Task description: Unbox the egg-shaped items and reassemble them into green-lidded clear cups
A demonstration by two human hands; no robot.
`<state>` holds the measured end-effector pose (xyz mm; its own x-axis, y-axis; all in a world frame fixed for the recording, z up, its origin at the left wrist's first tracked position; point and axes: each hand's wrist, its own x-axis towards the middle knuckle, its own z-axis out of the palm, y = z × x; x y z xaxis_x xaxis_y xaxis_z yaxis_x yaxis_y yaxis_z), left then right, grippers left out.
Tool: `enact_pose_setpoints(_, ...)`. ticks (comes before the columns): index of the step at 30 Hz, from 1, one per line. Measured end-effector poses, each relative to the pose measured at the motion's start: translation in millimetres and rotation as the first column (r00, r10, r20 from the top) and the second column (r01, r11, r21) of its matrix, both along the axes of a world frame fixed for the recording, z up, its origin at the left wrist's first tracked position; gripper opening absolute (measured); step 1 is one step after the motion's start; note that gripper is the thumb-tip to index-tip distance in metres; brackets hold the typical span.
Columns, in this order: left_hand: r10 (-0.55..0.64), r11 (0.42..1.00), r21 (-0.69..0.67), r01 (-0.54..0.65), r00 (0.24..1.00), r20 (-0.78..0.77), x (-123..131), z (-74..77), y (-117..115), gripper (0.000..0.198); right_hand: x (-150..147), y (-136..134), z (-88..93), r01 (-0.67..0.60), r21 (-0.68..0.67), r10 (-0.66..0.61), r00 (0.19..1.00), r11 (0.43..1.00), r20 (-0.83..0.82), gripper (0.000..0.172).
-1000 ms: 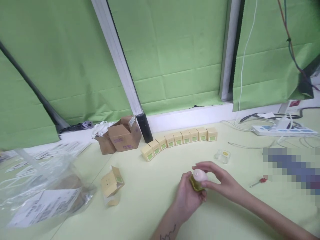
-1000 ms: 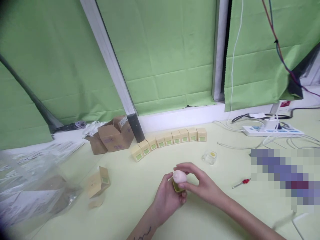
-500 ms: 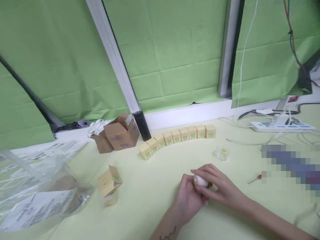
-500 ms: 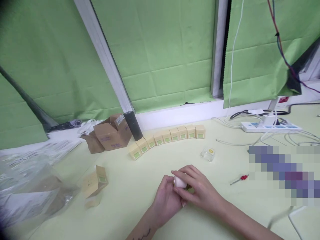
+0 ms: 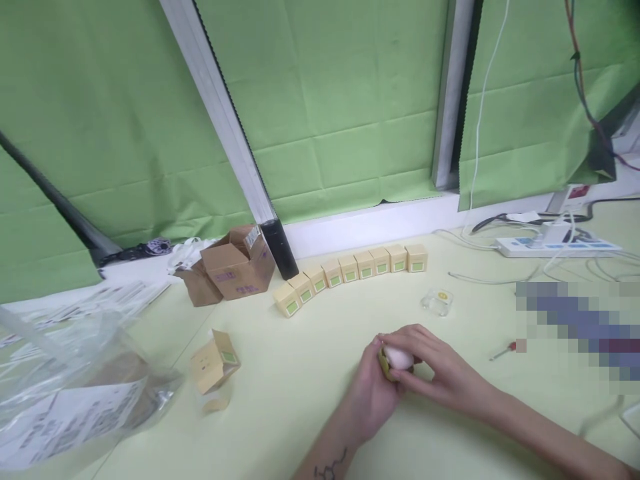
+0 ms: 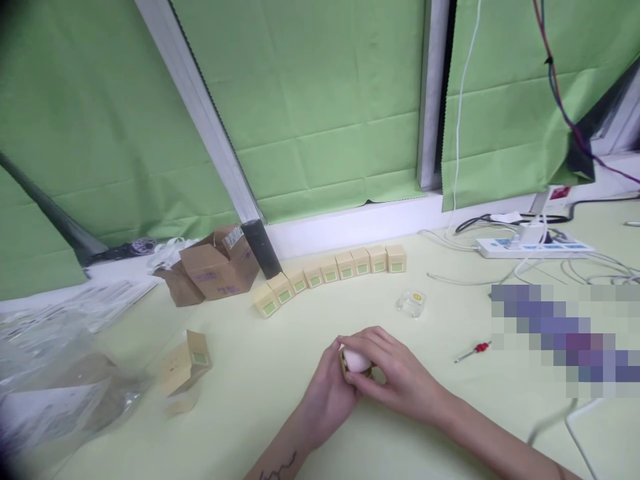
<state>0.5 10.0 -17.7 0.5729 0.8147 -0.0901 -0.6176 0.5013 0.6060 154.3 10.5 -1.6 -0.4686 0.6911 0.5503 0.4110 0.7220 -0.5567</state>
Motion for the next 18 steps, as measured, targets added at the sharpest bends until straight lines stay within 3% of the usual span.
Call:
enact_pose_setpoints(4,0.024,1.000,0.015,-0.023,0.999,-0.040,4.0,-1.0,-2.5,0.038,-4.9,-7.5,1.7,0.070,-0.146,-0.092,0.984,0.987,-0.154,0.027)
enact_pose_setpoints(7,0.022,0.999,-0.028,-0.021,1.000,0.019,5.3,-2.3,-2.8,0.030,-5.1,-8.9,0.5,0.087,-0.198,-0.125,0.975,0.976,-0.186,0.026)
enact_pose_setpoints(12,0.035,0.991,-0.136,-0.021,0.994,0.101,3.6,-3.3,-0.2,0.018,-8.0,-6.5,-1.0,-0.002,0.022,0.003,0.999,1.000,-0.051,0.031)
enact_pose_setpoints(18,0.000,0.993,-0.115,0.004,0.999,0.036,1.1,-7.7,-0.3,0.024,-14.8,-7.1,-1.7,0.012,0.139,-0.011,1.000,0.990,-0.009,0.041)
